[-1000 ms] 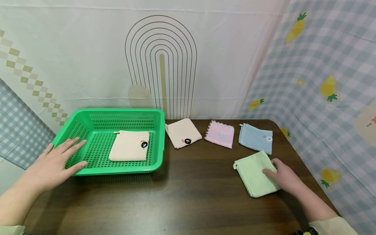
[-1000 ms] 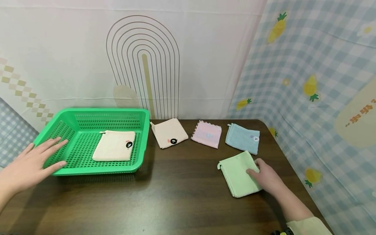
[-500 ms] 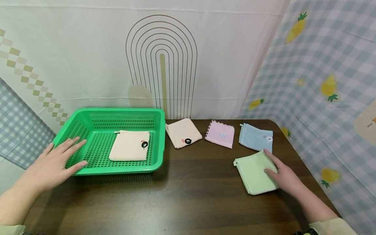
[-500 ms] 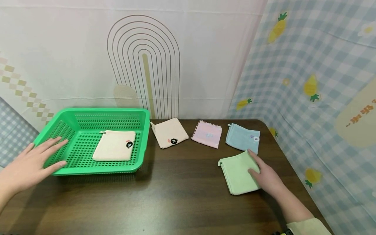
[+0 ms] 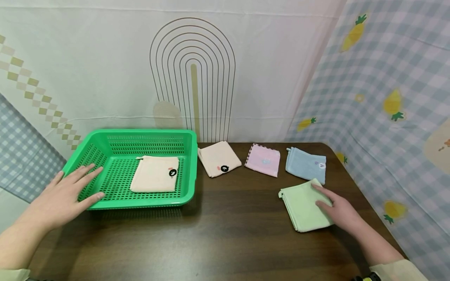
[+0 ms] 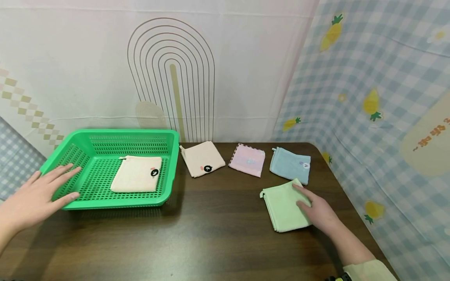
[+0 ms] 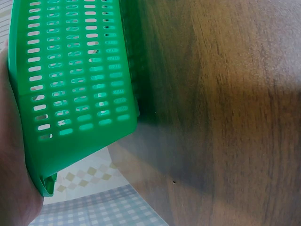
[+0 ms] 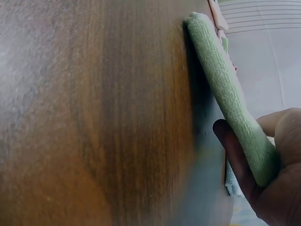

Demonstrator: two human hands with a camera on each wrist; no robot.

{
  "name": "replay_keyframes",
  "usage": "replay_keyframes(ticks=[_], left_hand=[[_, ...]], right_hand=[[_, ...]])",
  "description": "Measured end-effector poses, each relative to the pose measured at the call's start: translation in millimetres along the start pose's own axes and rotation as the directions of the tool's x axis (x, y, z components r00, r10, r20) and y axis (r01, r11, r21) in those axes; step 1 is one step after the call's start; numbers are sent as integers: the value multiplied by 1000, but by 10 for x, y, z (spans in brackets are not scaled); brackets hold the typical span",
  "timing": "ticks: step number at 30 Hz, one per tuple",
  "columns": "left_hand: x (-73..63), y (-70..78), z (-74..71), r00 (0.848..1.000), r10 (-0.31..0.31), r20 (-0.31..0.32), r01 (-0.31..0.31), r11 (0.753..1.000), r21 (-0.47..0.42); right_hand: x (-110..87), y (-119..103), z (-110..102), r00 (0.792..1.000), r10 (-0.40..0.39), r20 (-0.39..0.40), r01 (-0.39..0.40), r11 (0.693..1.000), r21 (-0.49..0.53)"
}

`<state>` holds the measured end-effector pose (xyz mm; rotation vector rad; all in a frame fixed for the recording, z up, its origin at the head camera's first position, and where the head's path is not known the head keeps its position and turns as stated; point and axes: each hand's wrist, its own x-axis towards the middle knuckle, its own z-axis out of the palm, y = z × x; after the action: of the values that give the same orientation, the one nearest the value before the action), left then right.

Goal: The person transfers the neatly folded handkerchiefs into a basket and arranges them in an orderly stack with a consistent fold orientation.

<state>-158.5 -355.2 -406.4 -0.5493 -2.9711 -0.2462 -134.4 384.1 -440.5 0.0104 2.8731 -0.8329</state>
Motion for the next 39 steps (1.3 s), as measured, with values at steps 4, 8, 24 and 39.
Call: replay_keyframes(ticks=[4, 8, 24, 39], left_hand=[[5, 1, -10, 1000, -2, 0, 2, 1000, 3], [8, 2, -13, 1000, 1, 0, -1, 1000, 3], [7, 10, -11, 1000, 2, -5, -2, 1000, 4], [2, 17, -19, 1000, 6, -8, -6, 1000, 6]], right_hand=[[6, 13, 4, 1000, 12, -1, -12, 1000, -2], [14, 25, 0, 1000, 13, -1, -13, 1000, -3], [-10, -45, -49, 999, 38, -29, -35, 995, 94], [-50, -185, -97, 997, 7, -71, 3, 989, 146]])
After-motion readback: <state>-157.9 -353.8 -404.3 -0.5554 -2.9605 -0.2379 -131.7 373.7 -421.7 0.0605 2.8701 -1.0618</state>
